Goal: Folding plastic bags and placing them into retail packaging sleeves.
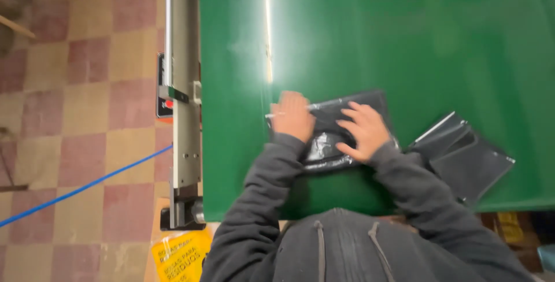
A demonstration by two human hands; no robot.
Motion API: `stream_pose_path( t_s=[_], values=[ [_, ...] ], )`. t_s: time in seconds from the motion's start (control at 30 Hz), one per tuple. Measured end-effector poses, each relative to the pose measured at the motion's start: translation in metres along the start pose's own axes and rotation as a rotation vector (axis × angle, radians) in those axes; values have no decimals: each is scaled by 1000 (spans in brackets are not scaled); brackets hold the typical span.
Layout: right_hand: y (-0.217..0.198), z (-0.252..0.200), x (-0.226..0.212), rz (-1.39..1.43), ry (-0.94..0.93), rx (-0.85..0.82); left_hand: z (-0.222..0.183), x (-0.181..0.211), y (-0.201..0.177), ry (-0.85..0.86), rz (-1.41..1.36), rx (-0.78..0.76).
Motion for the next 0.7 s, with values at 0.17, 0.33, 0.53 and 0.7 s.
stream_pose_path(
  t_s=[0.17, 0.33, 0.53, 0.7],
  values=[
    [124, 14, 59, -9, 151, 8, -58, 30, 77, 299, 30, -91],
    [78, -26, 45, -349, 335, -246, -99, -12, 30, 335, -192, -330],
    [-11, -22, -15, -305, 615, -514, -169, -50, 7, 433, -175, -278],
    [100, -85, -54, 51, 27, -386, -169, -5, 3, 490, -106, -590]
  ],
)
Point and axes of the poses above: each hand's wrist, its own z-axis towards the middle knuckle, its own y-axis out of the palm, x = y × z, the point moved 4 cm from there along z, towards the middle knuckle, and after that the axes turned 9 degrees about z, right-handed, at the moved point
